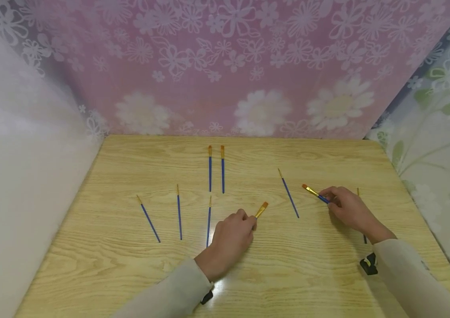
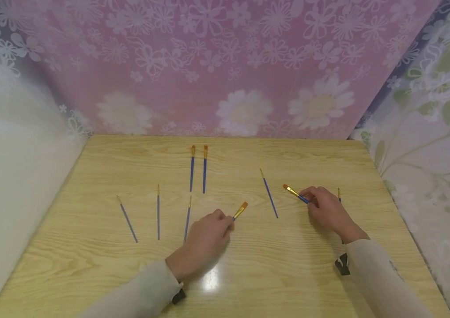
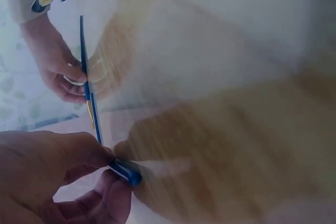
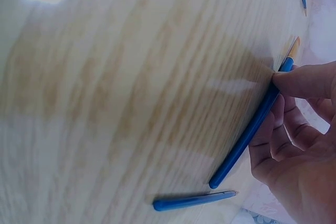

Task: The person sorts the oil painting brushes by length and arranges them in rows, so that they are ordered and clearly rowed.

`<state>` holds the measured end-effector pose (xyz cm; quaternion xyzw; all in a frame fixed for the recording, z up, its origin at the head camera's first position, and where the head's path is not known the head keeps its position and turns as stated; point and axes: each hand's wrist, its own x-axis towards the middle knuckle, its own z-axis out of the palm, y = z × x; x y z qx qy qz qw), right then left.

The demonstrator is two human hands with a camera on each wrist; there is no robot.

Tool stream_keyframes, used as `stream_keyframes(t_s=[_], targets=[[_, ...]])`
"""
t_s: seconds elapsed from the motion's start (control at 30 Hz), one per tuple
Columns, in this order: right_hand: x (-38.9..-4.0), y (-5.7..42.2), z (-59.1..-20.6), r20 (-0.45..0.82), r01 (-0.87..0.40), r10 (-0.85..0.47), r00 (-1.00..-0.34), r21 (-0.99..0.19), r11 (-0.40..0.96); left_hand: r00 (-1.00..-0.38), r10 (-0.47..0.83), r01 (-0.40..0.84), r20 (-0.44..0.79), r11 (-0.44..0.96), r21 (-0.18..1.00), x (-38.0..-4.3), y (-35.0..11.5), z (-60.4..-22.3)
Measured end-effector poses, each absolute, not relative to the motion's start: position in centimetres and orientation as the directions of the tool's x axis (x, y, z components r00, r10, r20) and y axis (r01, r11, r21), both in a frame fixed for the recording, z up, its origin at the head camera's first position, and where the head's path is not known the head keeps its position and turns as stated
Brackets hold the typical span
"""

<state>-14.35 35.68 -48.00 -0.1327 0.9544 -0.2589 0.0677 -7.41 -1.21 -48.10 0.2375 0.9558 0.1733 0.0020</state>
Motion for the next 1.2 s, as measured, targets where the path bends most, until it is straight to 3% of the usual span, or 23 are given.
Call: stream_keyframes(t_s=[0.1,0.17,0.4,0.53,0.97,1.2], targets=[[-14.3,35.7,-48.1,-0.062,-0.216,-0.285,-0.957,-0.507,0.834,-0.877,0.475,0.475,0.066,0.841,0.258,-7.6,-0.9,-48.2],[-14.3,35.6,-48.1,-0.057,-0.218,-0.285,-0.957,-0.507,0.834,-0.876,0.480,0.473,0.053,0.832,0.289,-7.8,-0.9,-48.5],[-14.4,35.3,-47.6,-0.044,-0.232,-0.292,-0.955,-0.502,0.833,-0.856,0.512,0.340,-0.067,0.657,0.673,-9.9,-2.9,-48.2],[-14.4,35.2,-47.5,-0.042,-0.233,-0.291,-0.956,-0.496,0.837,-0.853,0.510,0.240,-0.116,0.579,0.779,-10.8,-3.9,-47.7],[-14.3,35.6,-48.1,-0.054,-0.221,-0.285,-0.957,-0.500,0.837,-0.861,0.480,0.189,-0.169,0.610,0.770,-10.6,-4.4,-46.2],[-14.4,35.7,-48.2,-0.047,-0.229,-0.290,-0.956,-0.497,0.837,-0.856,0.484,0.115,-0.185,0.525,0.843,-11.7,-4.9,-46.8]])
